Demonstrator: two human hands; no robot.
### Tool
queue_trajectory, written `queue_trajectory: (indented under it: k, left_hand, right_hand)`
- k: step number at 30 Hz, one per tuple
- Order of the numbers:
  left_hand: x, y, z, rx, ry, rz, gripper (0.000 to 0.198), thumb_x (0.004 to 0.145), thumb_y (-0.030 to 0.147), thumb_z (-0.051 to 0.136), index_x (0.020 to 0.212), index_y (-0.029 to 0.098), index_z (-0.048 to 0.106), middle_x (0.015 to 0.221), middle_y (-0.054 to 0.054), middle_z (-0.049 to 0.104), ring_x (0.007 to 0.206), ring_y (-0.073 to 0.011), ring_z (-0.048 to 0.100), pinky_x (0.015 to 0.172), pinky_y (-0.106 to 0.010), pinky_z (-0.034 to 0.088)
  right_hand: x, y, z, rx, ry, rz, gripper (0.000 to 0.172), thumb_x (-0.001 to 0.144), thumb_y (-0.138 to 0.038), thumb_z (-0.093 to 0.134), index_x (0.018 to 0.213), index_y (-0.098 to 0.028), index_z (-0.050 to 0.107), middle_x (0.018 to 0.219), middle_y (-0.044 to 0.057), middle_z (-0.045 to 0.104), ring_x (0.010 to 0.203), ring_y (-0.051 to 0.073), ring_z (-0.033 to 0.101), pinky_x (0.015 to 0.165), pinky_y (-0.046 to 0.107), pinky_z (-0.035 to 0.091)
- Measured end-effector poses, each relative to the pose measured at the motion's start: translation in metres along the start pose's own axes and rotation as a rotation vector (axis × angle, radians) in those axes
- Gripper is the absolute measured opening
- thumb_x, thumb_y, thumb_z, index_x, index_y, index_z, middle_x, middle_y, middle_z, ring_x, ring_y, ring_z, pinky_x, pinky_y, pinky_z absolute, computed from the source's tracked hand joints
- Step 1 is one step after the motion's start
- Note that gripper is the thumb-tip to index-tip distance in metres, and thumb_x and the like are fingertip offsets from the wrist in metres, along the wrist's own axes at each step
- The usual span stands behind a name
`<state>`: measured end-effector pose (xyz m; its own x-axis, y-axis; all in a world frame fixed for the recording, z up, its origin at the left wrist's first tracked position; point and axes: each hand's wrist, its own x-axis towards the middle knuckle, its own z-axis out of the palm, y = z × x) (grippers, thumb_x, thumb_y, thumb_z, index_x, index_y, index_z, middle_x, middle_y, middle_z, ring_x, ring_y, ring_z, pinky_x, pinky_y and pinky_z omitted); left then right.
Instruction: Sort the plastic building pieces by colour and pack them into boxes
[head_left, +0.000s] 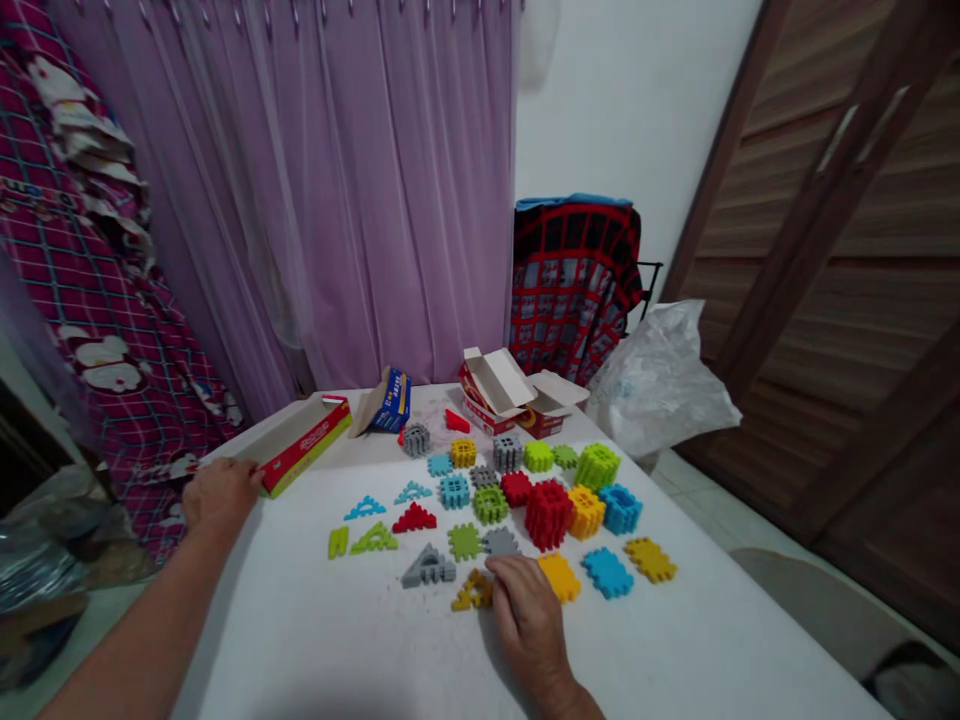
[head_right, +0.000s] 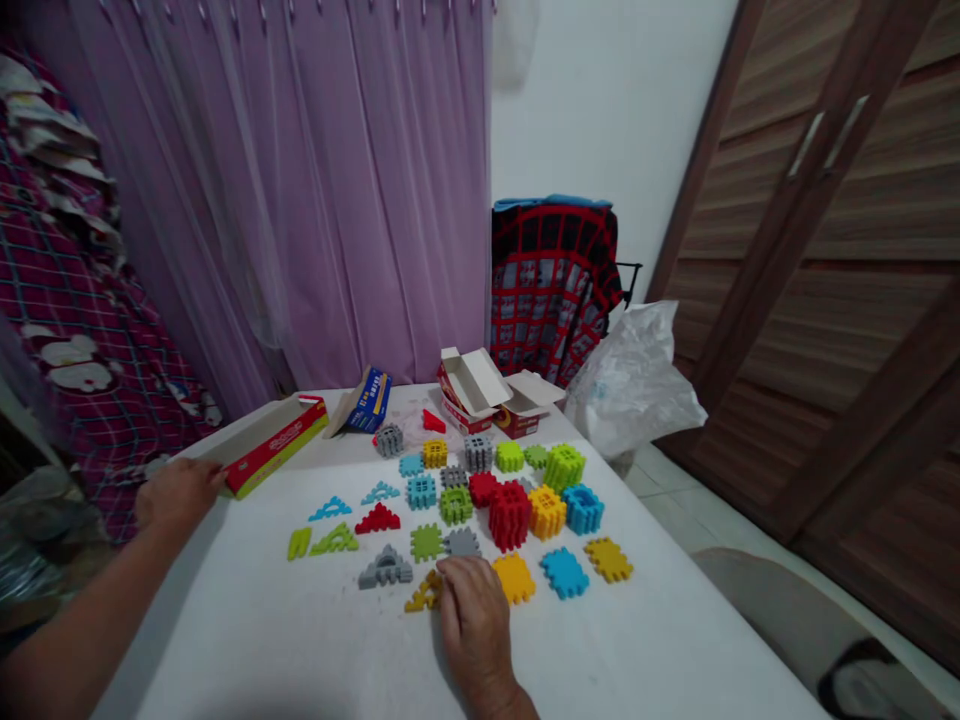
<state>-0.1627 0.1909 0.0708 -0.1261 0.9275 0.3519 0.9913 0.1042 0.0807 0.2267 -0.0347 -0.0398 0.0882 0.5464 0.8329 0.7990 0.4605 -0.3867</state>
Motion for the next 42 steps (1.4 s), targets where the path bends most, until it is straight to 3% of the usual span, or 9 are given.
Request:
queue_trajectory:
  k: [4,9,16,22,27,32,42]
  left_hand:
    - [-0.002,0.005,-0.016,0.137,-0.085,0.014,0.038,0.091,0.034,0.045,0.105,0.016,0.076,0.100,-0.014,0.069,0.088,-0.0266,0.060,0.072,-0.031,0.040]
    - [-0.015,0.016,-0.027,0.199,-0.100,0.060,0.040,0.092,0.035,0.043,0.108,0.018,0.075,0.104,-0.012,0.070,0.089,-0.0218,0.059,0.073,-0.028,0.039]
    - [-0.052,0.023,-0.037,0.200,-0.060,0.098,0.042,0.090,0.036,0.040,0.100,0.018,0.076,0.114,-0.012,0.069,0.096,-0.0281,0.061,0.075,-0.034,0.043]
    - [-0.100,0.044,-0.055,0.231,-0.101,0.192,0.039,0.087,0.029,0.039,0.090,0.016,0.076,0.102,-0.018,0.073,0.100,-0.0357,0.064,0.076,-0.043,0.043]
    - [-0.132,0.052,-0.062,0.251,-0.108,0.192,0.039,0.089,0.030,0.036,0.093,0.018,0.073,0.096,-0.016,0.074,0.104,-0.0344,0.064,0.084,-0.046,0.040]
    - [-0.156,0.057,-0.068,0.244,-0.085,0.190,0.038,0.089,0.030,0.035,0.091,0.019,0.071,0.091,-0.014,0.074,0.099,-0.0334,0.066,0.081,-0.045,0.037]
    - [-0.187,0.072,-0.074,0.198,-0.076,0.185,0.033,0.089,0.030,0.037,0.084,0.019,0.068,0.088,-0.012,0.075,0.097,-0.0310,0.065,0.084,-0.044,0.033]
  right_hand:
    - [0.000,-0.003,0.000,0.016,-0.004,0.007,0.028,0.090,-0.007,0.048,0.109,-0.021,0.064,0.093,0.006,0.072,0.086,0.019,0.066,0.076,0.033,0.055]
    - [0.000,-0.004,0.002,0.044,-0.013,0.023,0.027,0.090,-0.008,0.049,0.107,-0.022,0.065,0.092,0.006,0.071,0.085,0.020,0.066,0.074,0.034,0.054]
    - [-0.001,-0.008,0.004,0.086,-0.013,0.032,0.030,0.089,-0.006,0.049,0.107,-0.022,0.066,0.092,0.006,0.072,0.085,0.020,0.065,0.075,0.034,0.053]
    - [-0.001,-0.011,0.003,0.093,-0.004,0.046,0.030,0.088,-0.006,0.048,0.106,-0.021,0.067,0.091,0.006,0.071,0.085,0.020,0.064,0.074,0.034,0.051]
    - [-0.003,-0.011,0.000,0.085,-0.006,0.049,0.027,0.089,-0.008,0.047,0.103,-0.021,0.067,0.089,0.005,0.071,0.083,0.020,0.063,0.074,0.034,0.051]
    - [-0.007,-0.008,-0.003,0.086,0.016,0.047,0.028,0.089,-0.009,0.047,0.104,-0.020,0.068,0.091,0.006,0.072,0.085,0.020,0.065,0.077,0.035,0.053]
    - [-0.012,0.001,0.001,0.072,0.027,0.029,0.026,0.091,-0.013,0.049,0.105,-0.020,0.069,0.091,0.007,0.073,0.085,0.020,0.065,0.078,0.036,0.055]
